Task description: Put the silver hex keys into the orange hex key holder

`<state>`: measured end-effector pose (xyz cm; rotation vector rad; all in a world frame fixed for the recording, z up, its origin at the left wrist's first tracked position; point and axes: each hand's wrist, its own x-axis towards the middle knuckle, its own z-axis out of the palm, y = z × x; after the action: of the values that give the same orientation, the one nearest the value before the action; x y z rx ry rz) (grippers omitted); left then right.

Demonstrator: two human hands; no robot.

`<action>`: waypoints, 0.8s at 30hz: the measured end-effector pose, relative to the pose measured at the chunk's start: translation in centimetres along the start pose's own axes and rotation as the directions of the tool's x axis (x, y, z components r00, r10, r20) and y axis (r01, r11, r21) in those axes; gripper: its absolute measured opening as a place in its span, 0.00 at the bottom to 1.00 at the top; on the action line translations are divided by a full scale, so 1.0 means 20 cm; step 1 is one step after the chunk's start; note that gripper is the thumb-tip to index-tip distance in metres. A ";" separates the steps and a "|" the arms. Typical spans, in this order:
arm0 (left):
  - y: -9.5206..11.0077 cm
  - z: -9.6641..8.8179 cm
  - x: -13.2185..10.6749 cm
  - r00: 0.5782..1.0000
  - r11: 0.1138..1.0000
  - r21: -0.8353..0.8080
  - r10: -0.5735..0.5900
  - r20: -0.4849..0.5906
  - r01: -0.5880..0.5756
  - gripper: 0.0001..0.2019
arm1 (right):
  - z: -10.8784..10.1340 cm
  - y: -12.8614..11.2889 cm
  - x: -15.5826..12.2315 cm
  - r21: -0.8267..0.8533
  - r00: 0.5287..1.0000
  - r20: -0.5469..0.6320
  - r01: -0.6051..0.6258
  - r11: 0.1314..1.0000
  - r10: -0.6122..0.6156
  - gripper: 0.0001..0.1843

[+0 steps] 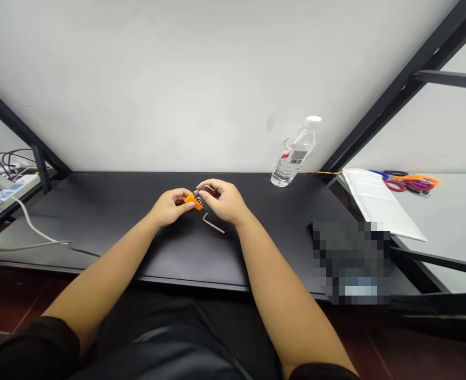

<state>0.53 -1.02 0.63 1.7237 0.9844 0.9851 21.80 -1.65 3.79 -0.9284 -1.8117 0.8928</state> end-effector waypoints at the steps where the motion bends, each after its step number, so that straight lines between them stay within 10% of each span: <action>1: 0.00 0.00 0.00 1.000 1.000 0.022 -0.003 -0.013 0.003 0.11 | 0.01 0.00 0.00 -0.038 1.000 0.015 -0.011 0.999 0.011 0.13; 10: 0.02 0.00 0.00 0.994 0.998 0.061 -0.002 -0.112 0.008 0.11 | -0.05 0.05 0.02 -0.276 0.980 -0.121 0.117 0.954 -0.156 0.26; 12: 0.02 0.00 0.00 0.992 0.996 0.093 0.000 -0.130 0.012 0.10 | -0.02 0.05 0.01 -0.317 0.989 -0.005 0.138 0.938 -0.147 0.29; 15: 0.02 0.00 0.00 0.989 0.985 0.167 -0.008 -0.145 0.032 0.10 | 0.02 0.04 0.00 -0.359 0.971 0.233 0.142 0.922 -0.058 0.30; 20: 0.01 -0.01 0.00 0.987 0.990 0.133 -0.024 -0.160 0.046 0.08 | -0.05 0.01 0.00 -0.480 0.969 0.196 -0.040 0.877 0.151 0.27; 24: 0.01 -0.01 0.00 0.985 0.984 0.163 -0.037 -0.170 0.065 0.07 | -0.11 0.00 0.00 -0.686 0.812 0.328 -0.147 0.713 0.483 0.19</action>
<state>0.38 -0.98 0.80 1.7651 1.2445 1.0508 23.73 -1.25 4.55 -1.6135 -2.5278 0.7685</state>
